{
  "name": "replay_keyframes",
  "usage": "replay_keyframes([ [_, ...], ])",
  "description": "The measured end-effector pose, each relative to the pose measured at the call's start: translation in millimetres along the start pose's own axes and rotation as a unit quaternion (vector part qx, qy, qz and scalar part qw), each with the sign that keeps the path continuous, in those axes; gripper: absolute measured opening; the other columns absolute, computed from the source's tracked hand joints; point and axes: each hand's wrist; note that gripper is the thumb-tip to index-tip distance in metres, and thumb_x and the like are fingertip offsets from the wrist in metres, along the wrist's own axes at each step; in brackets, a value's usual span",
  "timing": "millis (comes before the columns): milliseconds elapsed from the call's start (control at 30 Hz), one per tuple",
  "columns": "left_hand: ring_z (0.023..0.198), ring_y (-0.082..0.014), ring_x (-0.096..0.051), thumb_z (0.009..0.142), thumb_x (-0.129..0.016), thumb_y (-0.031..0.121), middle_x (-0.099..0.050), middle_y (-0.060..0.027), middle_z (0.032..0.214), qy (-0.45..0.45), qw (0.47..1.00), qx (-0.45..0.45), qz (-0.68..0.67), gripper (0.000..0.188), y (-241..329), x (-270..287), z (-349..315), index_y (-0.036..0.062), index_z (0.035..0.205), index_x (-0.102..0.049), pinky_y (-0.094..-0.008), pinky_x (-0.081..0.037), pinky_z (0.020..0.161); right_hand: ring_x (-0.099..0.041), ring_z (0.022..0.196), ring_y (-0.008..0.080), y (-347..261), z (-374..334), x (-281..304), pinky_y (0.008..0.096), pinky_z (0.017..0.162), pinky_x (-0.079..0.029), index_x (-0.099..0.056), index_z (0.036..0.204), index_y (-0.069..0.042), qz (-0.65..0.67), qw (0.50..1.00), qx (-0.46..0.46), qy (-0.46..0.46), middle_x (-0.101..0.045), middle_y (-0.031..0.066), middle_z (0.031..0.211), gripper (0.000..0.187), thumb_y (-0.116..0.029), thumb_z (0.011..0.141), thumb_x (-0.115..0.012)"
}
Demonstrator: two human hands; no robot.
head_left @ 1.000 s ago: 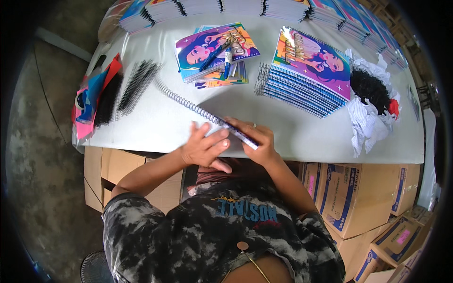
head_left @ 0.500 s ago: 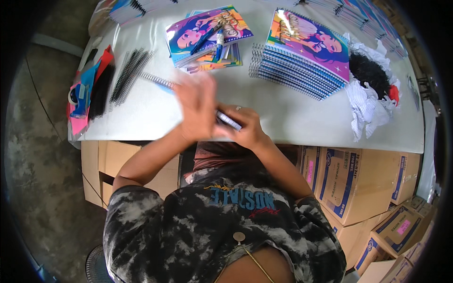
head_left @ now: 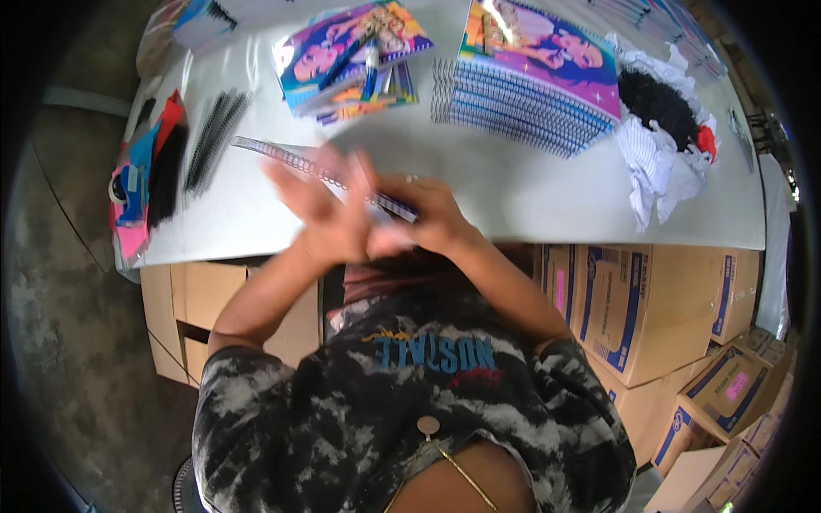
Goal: The person repeatedly picks up a notebook cover and a metal spiral binding, inserts the spiral into the cover, and places the assembled notebook onto a growing stack. The process is repeated continuously with identical items.
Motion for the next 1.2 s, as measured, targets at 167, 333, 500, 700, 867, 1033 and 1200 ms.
replay_keyframes([
  [167,0.131,-0.0481,-0.007,0.082,-0.039,0.065,-0.014,-0.0294,0.141,-0.114,0.993,0.005,-0.014,0.09,19.7,-20.3,-23.8,-0.0002,0.139,-0.013,-0.0602,-0.007,0.101,-0.064,0.084,0.0297,7.7,4.7,-4.5,0.0356,0.071,-0.052,-0.058,0.11,-0.005,0.022,0.998,0.012,0.058,-0.063,0.0122,0.105,0.036,-0.019,0.078,-0.064],
  [333,0.129,-0.0521,-0.008,0.089,-0.045,0.035,-0.005,-0.0404,0.136,-0.094,0.955,0.211,-0.184,0.076,55.9,30.8,67.4,-0.0105,0.136,-0.007,-0.0531,-0.016,0.103,-0.007,0.137,0.0339,-38.2,24.3,3.9,0.0462,0.109,-0.008,-0.019,0.141,-0.006,0.163,0.982,0.087,-0.05,-0.008,0.0181,0.148,0.068,-0.031,0.087,-0.051],
  [500,0.08,-0.0152,-0.063,0.09,-0.05,0.012,-0.064,-0.0137,0.088,0.016,0.867,0.444,-0.227,0.024,43.5,70.2,101.0,-0.0051,0.103,-0.06,-0.0252,-0.051,0.067,-0.056,0.094,0.0286,-88.2,63.9,65.6,0.0467,0.094,-0.032,-0.053,0.12,-0.007,-0.218,0.971,0.094,-0.033,-0.058,0.0106,0.102,0.05,-0.038,0.081,-0.057],
  [700,0.072,-0.006,-0.056,0.083,-0.063,0.005,-0.063,-0.0026,0.082,-0.001,0.64,0.546,-0.541,0.016,4.6,20.6,90.6,-0.0022,0.096,-0.063,-0.0187,-0.046,0.065,-0.059,0.062,0.0116,-56.5,57.2,70.6,0.0258,0.061,-0.048,-0.061,0.083,0.002,0.085,0.965,-0.246,0.02,-0.063,0.0074,0.071,0.011,-0.007,0.077,-0.065],
  [867,0.063,-0.0027,-0.049,0.078,-0.054,-0.008,-0.056,0.0007,0.075,-0.093,0.682,0.483,-0.54,0.014,-12.7,15.2,95.4,-0.0011,0.089,-0.06,-0.0191,-0.039,0.056,-0.059,0.07,0.0094,-55.2,49.0,62.6,0.0226,0.064,-0.047,-0.058,0.081,0.001,0.096,0.957,-0.254,0.102,-0.063,0.0056,0.078,0.02,0.005,0.066,-0.071],
  [1033,0.071,-0.006,-0.052,0.074,-0.065,0.0,-0.057,-0.0017,0.08,-0.106,0.748,0.407,-0.514,0.018,-26.3,9.0,97.3,-0.0009,0.091,-0.06,-0.0221,-0.042,0.065,-0.057,0.071,0.0097,-58.9,48.0,52.7,0.0241,0.062,-0.046,-0.056,0.082,-0.002,-0.028,0.977,-0.153,0.147,-0.059,0.0046,0.079,0.021,0.004,0.067,-0.07],
  [1200,0.095,-0.0196,-0.057,0.078,-0.07,0.021,-0.053,-0.0161,0.111,0.082,0.879,0.373,-0.285,0.069,-30.5,3.4,127.9,-0.0058,0.129,-0.033,-0.0312,-0.042,0.089,-0.051,0.077,0.0096,-60.0,69.4,105.0,0.0202,0.069,-0.043,-0.041,0.116,-0.004,0.127,0.895,-0.009,0.427,-0.054,0.0055,0.091,0.036,-0.002,0.084,-0.058],
])
Point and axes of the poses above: each hand's wrist, its own z-axis towards the middle knuckle, its own x-axis out of the back of the hand, y = z × x
